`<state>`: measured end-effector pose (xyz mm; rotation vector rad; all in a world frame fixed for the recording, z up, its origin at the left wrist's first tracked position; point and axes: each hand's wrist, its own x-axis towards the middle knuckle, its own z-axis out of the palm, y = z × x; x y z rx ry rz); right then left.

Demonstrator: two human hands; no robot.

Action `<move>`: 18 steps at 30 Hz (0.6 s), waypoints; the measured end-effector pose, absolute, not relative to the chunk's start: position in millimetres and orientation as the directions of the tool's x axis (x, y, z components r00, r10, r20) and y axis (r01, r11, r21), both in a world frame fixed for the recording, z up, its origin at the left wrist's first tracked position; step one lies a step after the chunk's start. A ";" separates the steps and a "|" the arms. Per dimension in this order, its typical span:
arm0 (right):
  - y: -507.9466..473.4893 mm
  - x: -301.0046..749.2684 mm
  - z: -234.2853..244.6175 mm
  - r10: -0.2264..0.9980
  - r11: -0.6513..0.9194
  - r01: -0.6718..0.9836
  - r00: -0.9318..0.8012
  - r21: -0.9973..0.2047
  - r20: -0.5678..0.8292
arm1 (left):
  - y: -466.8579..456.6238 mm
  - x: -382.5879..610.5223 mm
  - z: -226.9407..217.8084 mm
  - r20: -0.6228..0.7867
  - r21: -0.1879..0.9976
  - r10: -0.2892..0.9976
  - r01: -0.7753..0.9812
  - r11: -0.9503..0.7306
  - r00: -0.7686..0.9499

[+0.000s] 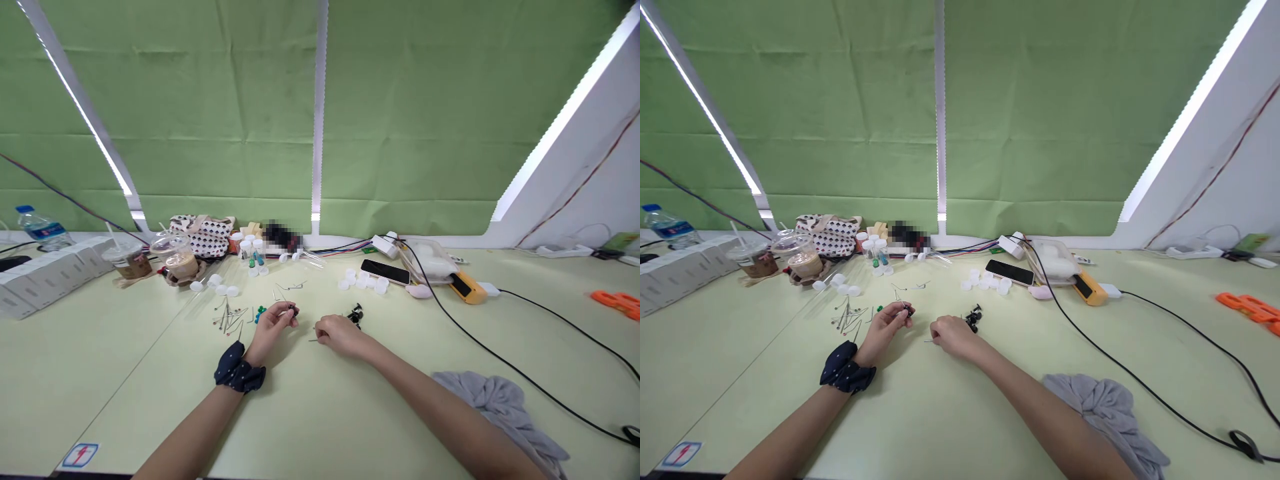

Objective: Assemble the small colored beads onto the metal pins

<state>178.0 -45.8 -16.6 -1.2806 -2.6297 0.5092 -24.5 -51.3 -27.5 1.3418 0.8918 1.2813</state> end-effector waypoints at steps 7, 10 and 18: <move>-48.9 178.9 -11.1 0.793 0.565 0.749 -0.609 -0.347 -0.024 | -52.9 -22.3 -27.8 0.201 0.963 0.971 -0.208 -0.170 0.133; -48.0 178.8 -7.8 0.806 0.553 0.758 -0.592 -0.346 -0.009 | -52.0 -22.1 -28.5 0.185 0.952 0.975 -0.268 -0.147 0.123; -9.8 224.1 -2.7 0.978 0.207 0.945 -0.193 -0.254 0.082 | -50.7 -24.4 -26.4 0.108 0.907 0.980 -0.420 -0.028 0.169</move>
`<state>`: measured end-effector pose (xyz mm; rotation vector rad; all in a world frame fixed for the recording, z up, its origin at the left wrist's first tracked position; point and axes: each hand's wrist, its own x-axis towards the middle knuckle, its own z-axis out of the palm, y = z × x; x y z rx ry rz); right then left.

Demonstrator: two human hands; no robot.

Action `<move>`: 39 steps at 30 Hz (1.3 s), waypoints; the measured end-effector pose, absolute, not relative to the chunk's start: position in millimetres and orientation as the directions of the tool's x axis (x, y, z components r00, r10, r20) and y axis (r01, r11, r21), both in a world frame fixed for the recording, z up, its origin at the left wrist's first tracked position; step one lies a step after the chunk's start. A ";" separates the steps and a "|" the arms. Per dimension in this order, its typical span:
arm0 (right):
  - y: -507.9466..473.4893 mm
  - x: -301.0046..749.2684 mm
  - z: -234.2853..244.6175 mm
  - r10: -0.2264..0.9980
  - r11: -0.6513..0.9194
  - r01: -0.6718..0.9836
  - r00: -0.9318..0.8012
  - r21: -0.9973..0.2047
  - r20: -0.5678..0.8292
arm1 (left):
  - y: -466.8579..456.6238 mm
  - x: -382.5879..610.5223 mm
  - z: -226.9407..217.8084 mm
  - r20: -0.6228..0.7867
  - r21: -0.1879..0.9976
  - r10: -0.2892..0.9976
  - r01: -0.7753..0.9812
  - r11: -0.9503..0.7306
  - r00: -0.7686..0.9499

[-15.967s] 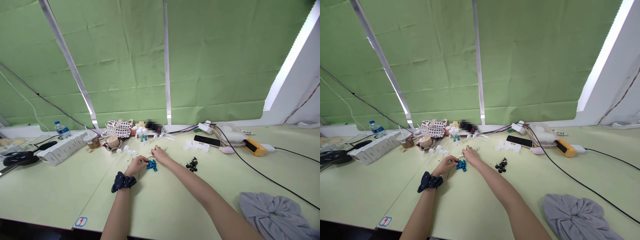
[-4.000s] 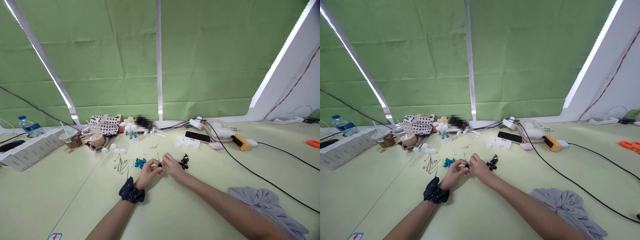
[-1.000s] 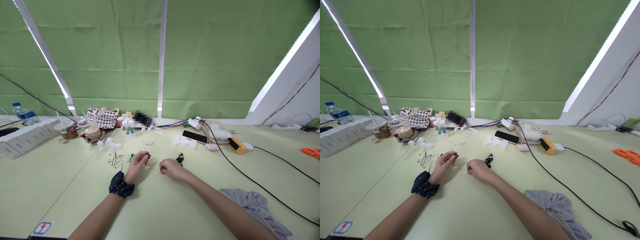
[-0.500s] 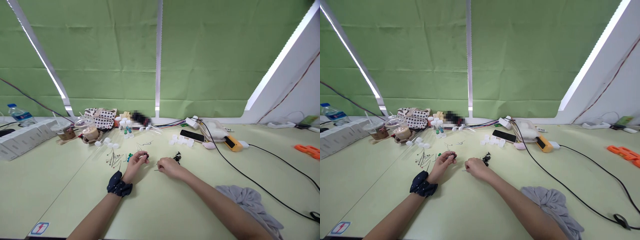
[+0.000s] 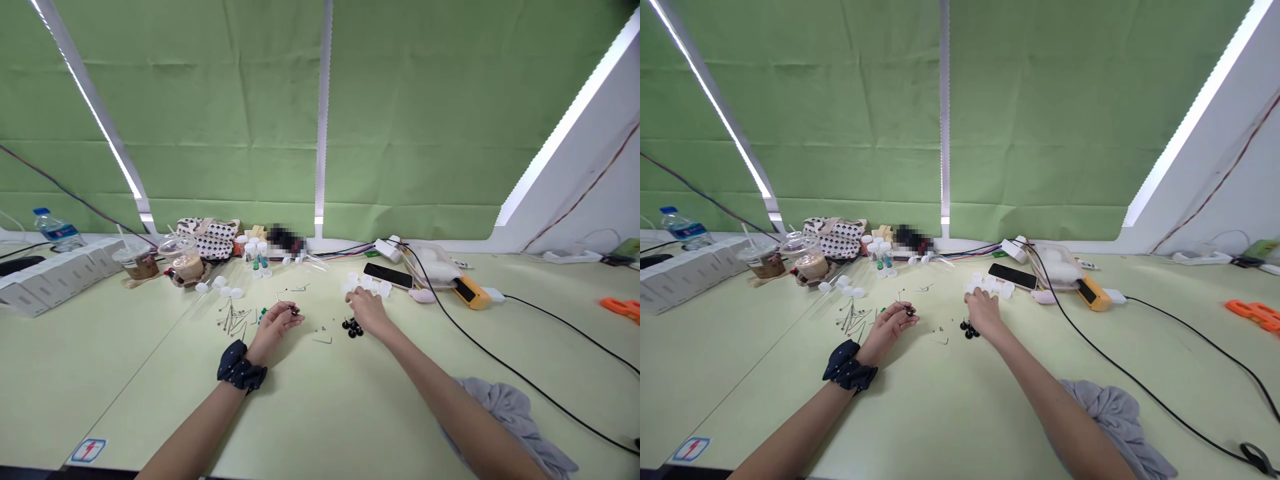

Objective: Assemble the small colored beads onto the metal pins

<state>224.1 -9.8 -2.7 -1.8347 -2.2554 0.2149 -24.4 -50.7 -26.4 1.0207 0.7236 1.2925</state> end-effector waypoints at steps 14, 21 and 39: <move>27.9 275.5 -25.1 0.959 0.215 0.844 -0.278 -0.491 -0.058 | -49.5 -27.8 -28.4 0.070 0.883 0.977 -0.468 0.033 0.200; 26.1 272.1 -21.2 0.973 0.204 0.838 -0.232 -0.506 0.008 | -49.8 -26.5 -30.2 0.079 0.899 0.976 -0.437 0.018 0.203; -49.8 169.8 5.4 0.805 0.590 0.474 -0.413 -0.654 0.427 | -52.5 -23.7 -33.6 0.112 0.933 0.952 -0.359 -0.002 0.284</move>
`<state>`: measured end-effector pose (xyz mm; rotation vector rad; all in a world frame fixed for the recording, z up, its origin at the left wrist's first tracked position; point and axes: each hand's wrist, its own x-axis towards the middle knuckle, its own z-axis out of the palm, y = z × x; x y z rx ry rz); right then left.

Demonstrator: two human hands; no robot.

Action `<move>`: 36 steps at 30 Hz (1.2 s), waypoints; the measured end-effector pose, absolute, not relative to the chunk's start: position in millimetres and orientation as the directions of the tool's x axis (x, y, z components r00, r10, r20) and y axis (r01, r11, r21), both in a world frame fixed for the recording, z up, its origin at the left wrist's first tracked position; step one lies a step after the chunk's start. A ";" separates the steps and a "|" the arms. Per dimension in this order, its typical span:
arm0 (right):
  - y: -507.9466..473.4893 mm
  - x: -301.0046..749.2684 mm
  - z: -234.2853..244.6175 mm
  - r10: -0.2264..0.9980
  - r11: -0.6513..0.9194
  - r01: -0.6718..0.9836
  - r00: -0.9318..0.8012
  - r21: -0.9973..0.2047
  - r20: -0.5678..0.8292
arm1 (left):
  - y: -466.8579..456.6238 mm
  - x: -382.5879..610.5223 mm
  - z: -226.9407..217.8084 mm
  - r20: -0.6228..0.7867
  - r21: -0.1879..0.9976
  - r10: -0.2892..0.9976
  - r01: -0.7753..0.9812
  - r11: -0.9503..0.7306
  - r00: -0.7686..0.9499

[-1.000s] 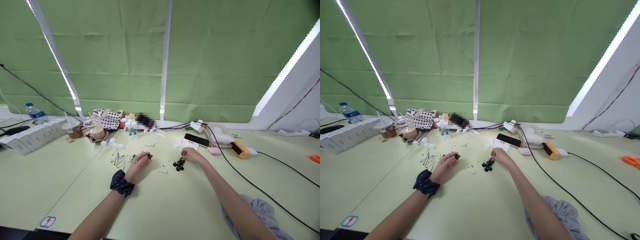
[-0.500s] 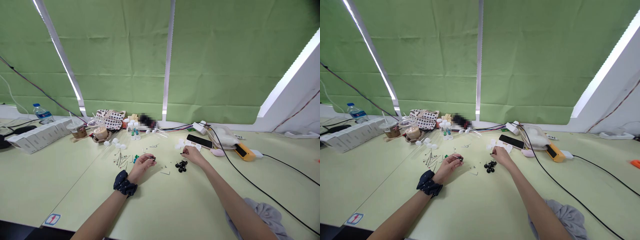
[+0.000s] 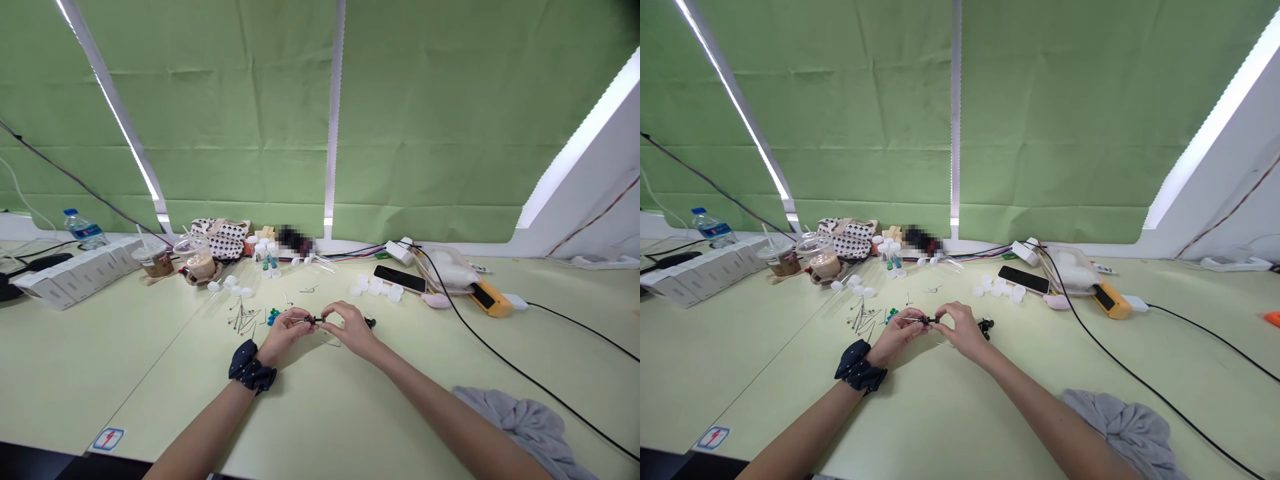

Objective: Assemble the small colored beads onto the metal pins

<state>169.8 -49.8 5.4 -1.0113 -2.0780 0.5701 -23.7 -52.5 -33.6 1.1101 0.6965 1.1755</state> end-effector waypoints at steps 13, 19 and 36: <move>-48.9 168.3 -3.3 0.861 0.488 0.342 -0.338 -0.803 0.379 | -51.9 -23.7 -32.9 0.113 0.947 0.961 -0.319 -0.028 0.253; -48.9 166.6 -5.2 0.904 0.382 0.265 -0.307 -0.886 0.298 | -52.5 -22.5 -31.9 0.123 0.947 0.963 -0.318 -0.042 0.241; -40.2 154.4 -30.3 0.941 0.179 0.014 -0.295 -0.984 0.167 | -54.4 -21.7 -30.6 0.133 0.961 0.973 -0.264 -0.080 0.188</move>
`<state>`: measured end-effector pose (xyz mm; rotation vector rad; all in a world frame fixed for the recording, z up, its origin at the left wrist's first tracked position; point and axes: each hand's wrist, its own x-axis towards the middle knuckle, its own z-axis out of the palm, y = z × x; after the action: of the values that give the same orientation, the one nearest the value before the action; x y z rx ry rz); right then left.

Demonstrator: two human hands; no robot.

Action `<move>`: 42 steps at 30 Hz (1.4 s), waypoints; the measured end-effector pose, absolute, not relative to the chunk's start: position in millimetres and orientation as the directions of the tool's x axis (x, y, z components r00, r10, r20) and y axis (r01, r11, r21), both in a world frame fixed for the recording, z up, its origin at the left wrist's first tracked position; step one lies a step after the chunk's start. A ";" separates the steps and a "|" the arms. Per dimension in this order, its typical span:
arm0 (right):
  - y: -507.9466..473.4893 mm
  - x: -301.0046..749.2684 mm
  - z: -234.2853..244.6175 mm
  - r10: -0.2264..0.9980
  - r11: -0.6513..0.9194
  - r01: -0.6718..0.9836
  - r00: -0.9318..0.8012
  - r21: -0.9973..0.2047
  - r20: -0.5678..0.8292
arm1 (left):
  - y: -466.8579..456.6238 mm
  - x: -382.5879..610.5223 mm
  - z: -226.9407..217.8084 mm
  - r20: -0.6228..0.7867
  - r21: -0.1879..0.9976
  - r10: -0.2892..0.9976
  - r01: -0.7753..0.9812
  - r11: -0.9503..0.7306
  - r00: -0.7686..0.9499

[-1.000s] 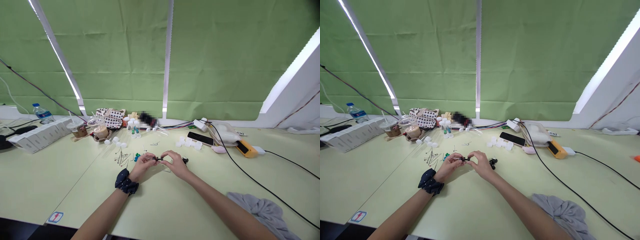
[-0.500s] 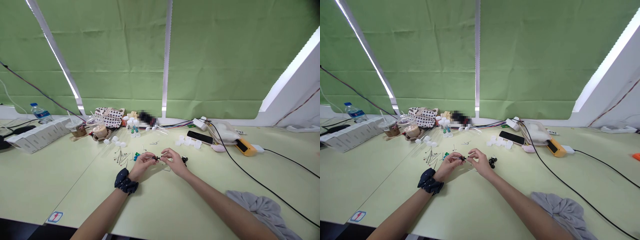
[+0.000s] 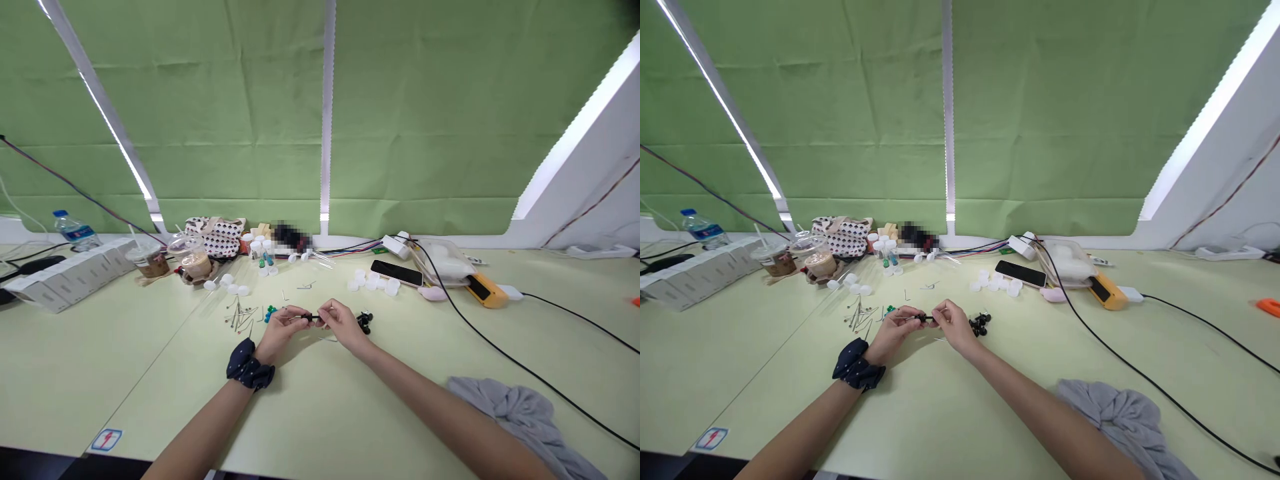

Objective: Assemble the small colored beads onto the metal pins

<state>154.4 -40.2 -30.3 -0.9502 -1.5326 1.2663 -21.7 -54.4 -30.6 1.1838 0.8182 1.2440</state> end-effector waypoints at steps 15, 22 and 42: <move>-44.5 156.5 -22.2 0.922 -0.108 0.011 -0.373 -0.994 -0.105 | -51.5 -24.8 -38.7 0.143 0.970 0.977 -0.218 -0.106 0.158; -42.8 152.3 -27.9 0.949 -0.095 -0.083 -0.307 -0.992 -0.065 | -53.1 -24.4 -38.3 0.138 0.975 0.963 -0.200 -0.092 0.230; -40.4 154.7 -29.6 0.941 -0.101 -0.027 -0.328 -0.995 -0.087 | -56.2 -17.3 -36.8 0.142 0.978 0.966 -0.181 -0.104 0.214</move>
<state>154.7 -40.4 -29.6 -1.0707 -1.3695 1.5455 -17.3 -56.2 -36.8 1.2709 0.8569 1.2025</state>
